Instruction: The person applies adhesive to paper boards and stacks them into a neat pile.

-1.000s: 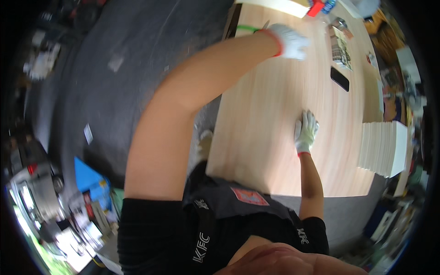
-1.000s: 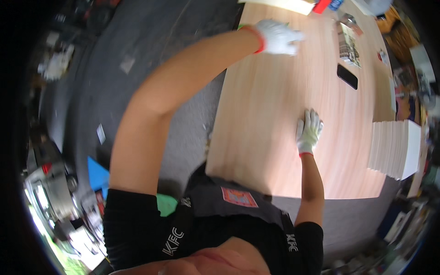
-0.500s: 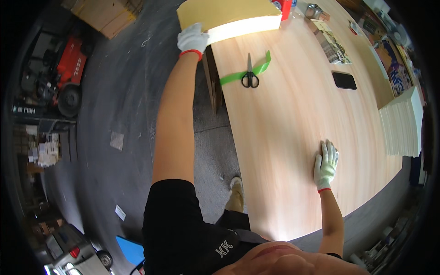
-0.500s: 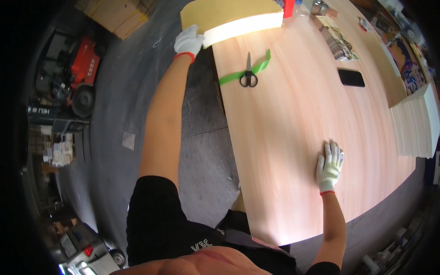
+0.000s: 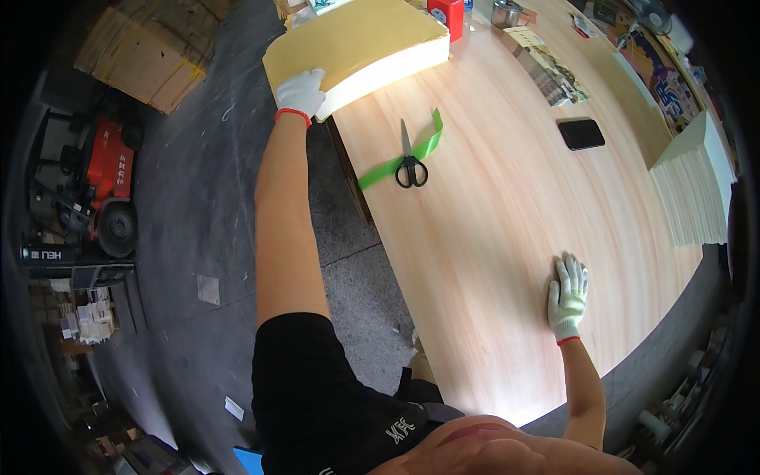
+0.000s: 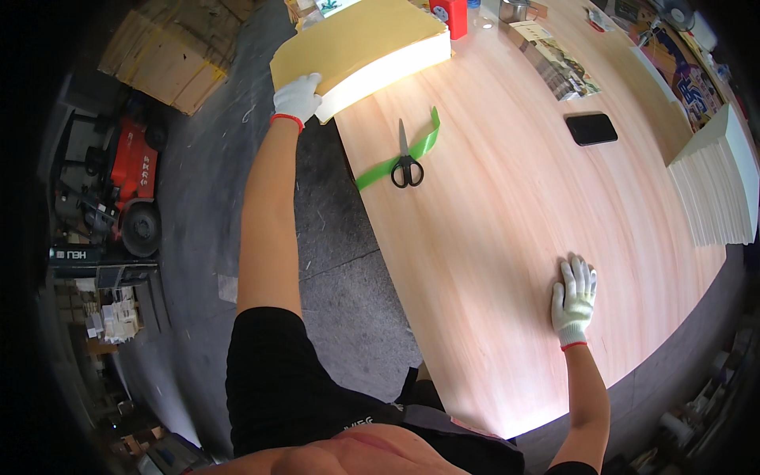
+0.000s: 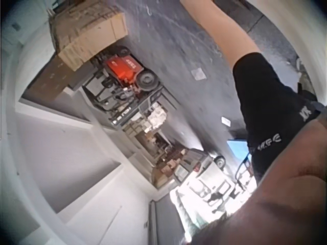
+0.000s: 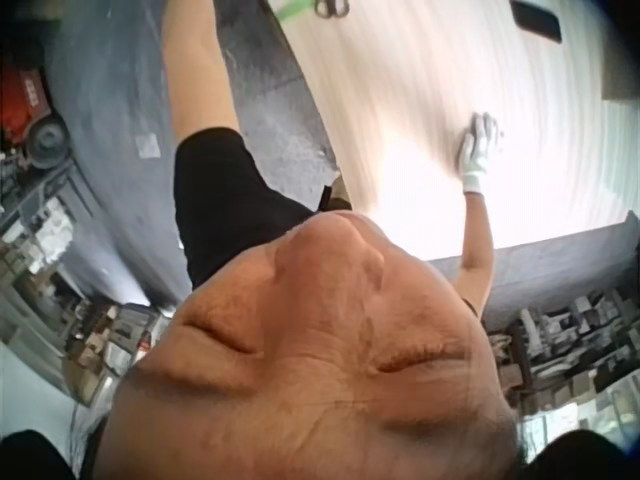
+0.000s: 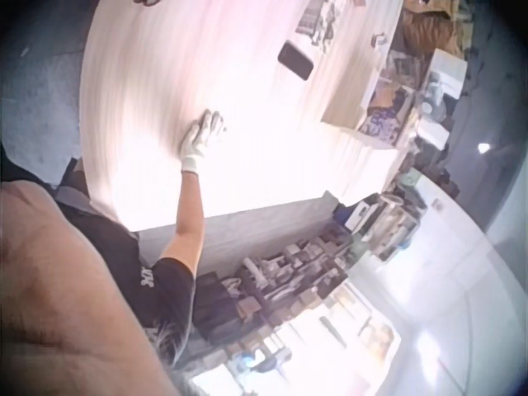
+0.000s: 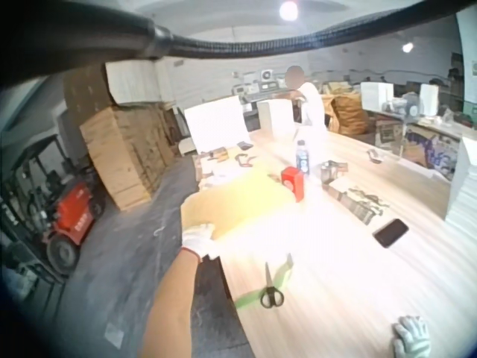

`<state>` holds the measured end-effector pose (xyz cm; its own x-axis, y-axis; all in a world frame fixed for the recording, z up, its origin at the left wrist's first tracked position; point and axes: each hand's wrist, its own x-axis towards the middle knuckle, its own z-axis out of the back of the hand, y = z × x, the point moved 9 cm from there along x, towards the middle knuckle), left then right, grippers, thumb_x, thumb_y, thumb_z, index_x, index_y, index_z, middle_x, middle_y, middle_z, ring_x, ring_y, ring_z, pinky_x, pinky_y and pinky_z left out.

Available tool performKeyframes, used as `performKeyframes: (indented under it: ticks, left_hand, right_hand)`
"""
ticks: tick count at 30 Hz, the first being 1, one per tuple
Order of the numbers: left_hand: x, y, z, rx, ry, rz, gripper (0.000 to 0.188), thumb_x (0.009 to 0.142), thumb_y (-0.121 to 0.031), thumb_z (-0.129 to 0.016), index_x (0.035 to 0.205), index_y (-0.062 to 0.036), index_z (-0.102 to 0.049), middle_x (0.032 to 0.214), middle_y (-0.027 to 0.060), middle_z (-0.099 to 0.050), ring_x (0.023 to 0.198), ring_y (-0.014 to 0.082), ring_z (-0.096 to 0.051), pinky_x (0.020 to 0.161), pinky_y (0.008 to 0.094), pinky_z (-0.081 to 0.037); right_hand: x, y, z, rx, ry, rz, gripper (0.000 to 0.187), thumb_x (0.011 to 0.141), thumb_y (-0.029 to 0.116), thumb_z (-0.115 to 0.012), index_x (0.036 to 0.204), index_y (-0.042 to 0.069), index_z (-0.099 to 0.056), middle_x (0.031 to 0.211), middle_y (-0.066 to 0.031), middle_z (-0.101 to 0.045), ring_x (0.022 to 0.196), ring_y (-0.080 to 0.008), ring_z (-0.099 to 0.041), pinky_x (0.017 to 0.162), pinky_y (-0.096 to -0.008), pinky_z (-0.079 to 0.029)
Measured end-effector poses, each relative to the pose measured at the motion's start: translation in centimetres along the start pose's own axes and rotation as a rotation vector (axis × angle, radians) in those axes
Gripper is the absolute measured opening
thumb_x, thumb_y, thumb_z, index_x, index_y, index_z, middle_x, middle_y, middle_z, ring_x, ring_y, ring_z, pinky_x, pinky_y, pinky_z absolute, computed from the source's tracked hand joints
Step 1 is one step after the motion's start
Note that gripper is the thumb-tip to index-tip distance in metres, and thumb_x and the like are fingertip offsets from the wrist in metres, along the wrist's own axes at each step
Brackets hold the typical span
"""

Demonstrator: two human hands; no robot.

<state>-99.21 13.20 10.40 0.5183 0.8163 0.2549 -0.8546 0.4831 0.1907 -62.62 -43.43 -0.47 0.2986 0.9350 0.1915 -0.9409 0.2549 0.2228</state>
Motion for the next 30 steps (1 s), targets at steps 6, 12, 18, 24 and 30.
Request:
performKeyframes:
  ticks: [6,12,18,24,30]
  left_hand:
    - [0.9,-0.5,1.7,0.018,-0.009,0.072,0.016,0.088,-0.020,-0.059,0.102,-0.0138,-0.066,0.093,0.0104,-0.071,0.087,0.0348,-0.070,0.076,0.0472,-0.055]
    - [-4.7,-11.4,7.2,-0.172,-0.167,-0.125,0.017,0.084,-0.014,-0.059,0.098,-0.0183,-0.066,0.102,0.0051,-0.071,0.091,0.0299,-0.068,0.074,0.0454,-0.054]
    - [-25.2,-27.9,8.9,-0.359,-0.021,-0.752,0.025,0.080,-0.015,-0.067,0.104,-0.0181,-0.069,0.130,0.0030,-0.063,0.099,0.0244,-0.067,0.077,0.0379,-0.057]
    - [-40.7,-35.2,10.5,-0.618,0.375,-1.084,0.019,0.080,-0.017,-0.068,0.098,-0.0128,-0.068,0.129,0.0041,-0.060,0.100,0.0237,-0.064,0.084,0.0333,-0.055]
    - [-45.0,-37.0,10.2,-0.534,0.775,-0.919,0.036,0.085,-0.036,-0.072,0.112,-0.0129,-0.064,0.133,0.0048,-0.056,0.119,0.0301,-0.056,0.102,0.0418,-0.046]
  right_hand:
    - [0.3,0.1,0.3,0.001,-0.002,-0.008,0.051,0.090,0.007,-0.056,0.140,0.012,-0.053,0.151,-0.0097,-0.048,0.144,-0.0328,-0.038,0.122,-0.0526,-0.024]
    - [0.4,0.3,0.5,0.000,-0.025,0.010,0.050,0.090,0.009,-0.056,0.140,0.012,-0.054,0.150,-0.0094,-0.049,0.142,-0.0318,-0.040,0.122,-0.0514,-0.024]
    - [0.5,0.1,0.7,-0.016,-0.023,0.007,0.046,0.095,0.015,-0.056,0.141,0.013,-0.054,0.149,-0.0101,-0.050,0.142,-0.0295,-0.041,0.122,-0.0495,-0.025]
    - [-0.5,-2.4,0.2,0.067,-0.174,-0.102,0.041,0.100,0.021,-0.054,0.140,0.012,-0.054,0.146,-0.0123,-0.052,0.141,-0.0309,-0.041,0.120,-0.0449,-0.029]
    - [-2.5,-7.5,-0.5,0.772,-0.251,-0.400,0.045,0.103,0.027,-0.055,0.145,0.009,-0.051,0.145,-0.0087,-0.056,0.134,-0.0243,-0.052,0.113,-0.0349,-0.039]
